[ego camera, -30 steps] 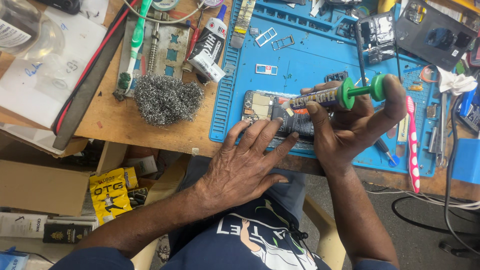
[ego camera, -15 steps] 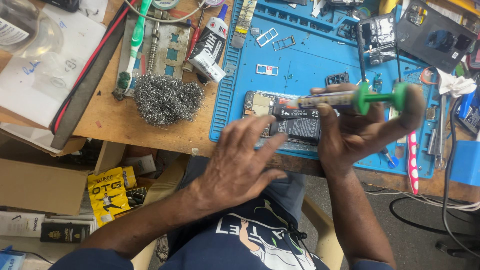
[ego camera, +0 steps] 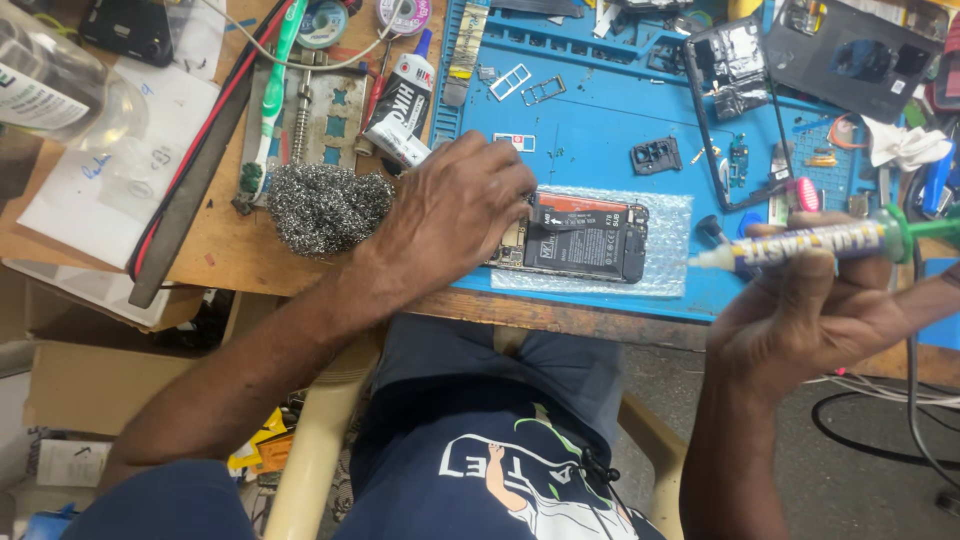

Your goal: The person disassembles a smartphone on a blue repair mat, prying open the back cover and working around the battery with a pry tool and screwdriver. They then apply liquid from a syringe onto the phone interior and scrub it with a toothbrush.

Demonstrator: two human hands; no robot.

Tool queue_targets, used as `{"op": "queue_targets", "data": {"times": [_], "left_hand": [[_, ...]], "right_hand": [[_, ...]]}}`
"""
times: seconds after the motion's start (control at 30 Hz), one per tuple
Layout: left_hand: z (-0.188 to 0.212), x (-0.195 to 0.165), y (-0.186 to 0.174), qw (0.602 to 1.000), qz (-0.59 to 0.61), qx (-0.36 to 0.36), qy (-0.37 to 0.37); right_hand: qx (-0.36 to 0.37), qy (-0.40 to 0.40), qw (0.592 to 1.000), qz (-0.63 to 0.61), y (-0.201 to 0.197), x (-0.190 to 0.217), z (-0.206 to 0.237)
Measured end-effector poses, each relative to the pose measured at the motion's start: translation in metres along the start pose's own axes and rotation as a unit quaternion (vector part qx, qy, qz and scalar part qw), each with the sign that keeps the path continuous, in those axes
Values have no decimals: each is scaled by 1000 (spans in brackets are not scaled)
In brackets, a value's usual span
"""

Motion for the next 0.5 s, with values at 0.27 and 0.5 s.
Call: {"op": "queue_targets", "data": {"times": [0.27, 0.5], "left_hand": [[-20, 19, 14, 999, 14, 37, -20], [-7, 6, -7, 1000, 12, -8, 7]], "right_hand": [[14, 25, 999, 26, -34, 7, 19], [39, 37, 998, 45, -33, 11, 23]]}}
Point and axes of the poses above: each hand's wrist, its own z-axis away from the middle knuckle, its own y-axis out of the palm, x = y × z, the point moved 3 cm from there along -z, towards the middle knuckle
